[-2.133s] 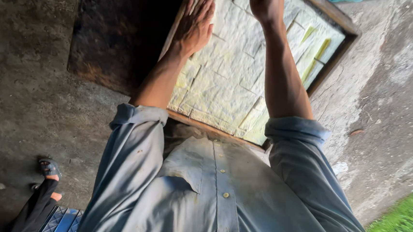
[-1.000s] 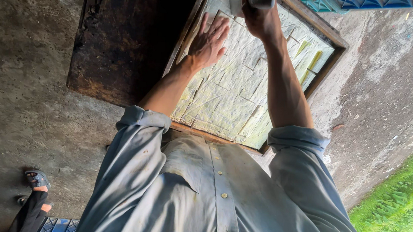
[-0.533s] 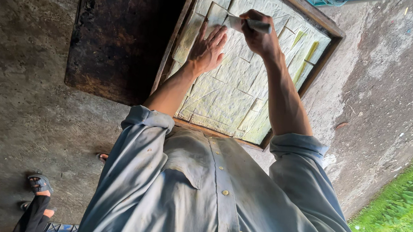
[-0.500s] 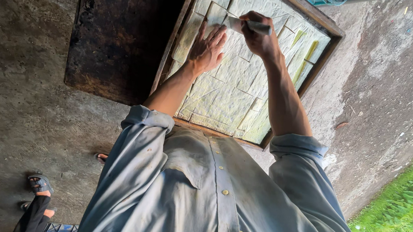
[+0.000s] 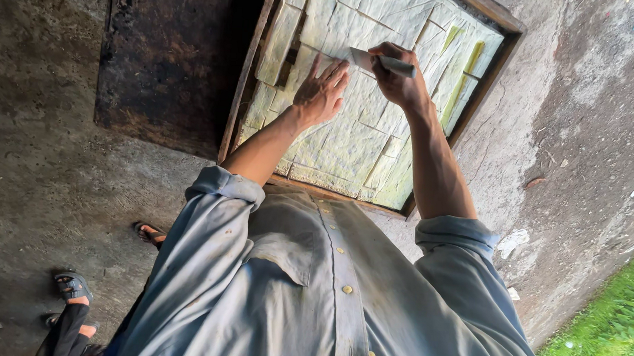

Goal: The person cuts a large flat white sheet of tofu held in a wooden frame tray into small cubes, using a knife to slice along the grid of cuts while steadying the sheet with the other hand. They then gather the cut tofu pieces by hand into a pile at one corner of the tray.

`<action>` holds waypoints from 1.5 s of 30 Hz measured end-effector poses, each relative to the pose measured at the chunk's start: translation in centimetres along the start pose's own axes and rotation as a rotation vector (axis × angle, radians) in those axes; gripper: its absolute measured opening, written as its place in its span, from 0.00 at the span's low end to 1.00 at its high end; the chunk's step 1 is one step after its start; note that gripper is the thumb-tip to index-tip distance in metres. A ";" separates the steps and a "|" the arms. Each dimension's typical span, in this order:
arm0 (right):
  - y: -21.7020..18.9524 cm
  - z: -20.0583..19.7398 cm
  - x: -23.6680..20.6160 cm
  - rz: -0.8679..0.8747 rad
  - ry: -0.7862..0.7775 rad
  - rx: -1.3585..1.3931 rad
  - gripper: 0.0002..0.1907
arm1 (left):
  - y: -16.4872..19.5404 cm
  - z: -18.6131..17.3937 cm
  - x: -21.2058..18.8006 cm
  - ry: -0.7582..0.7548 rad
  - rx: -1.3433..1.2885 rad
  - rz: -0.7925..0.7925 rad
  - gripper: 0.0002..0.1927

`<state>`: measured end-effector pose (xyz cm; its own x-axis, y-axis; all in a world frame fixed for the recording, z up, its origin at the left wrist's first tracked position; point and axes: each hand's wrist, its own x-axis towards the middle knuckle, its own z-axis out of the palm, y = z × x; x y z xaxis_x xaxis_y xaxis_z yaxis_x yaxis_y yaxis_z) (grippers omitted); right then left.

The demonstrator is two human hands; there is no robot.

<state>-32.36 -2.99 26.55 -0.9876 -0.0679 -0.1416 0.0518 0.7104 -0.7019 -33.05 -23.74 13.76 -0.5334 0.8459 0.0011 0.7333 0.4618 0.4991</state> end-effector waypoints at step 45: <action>3.7 0.8 -24.2 -0.044 0.156 0.102 0.04 | 18.1 9.2 -8.7 -0.228 -0.002 0.143 0.25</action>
<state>-8.17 0.76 26.81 -0.9998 0.0183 -0.0048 0.0153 0.6338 -0.7734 -11.28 -20.28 14.84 -0.3158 0.9407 -0.1237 0.7930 0.3333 0.5099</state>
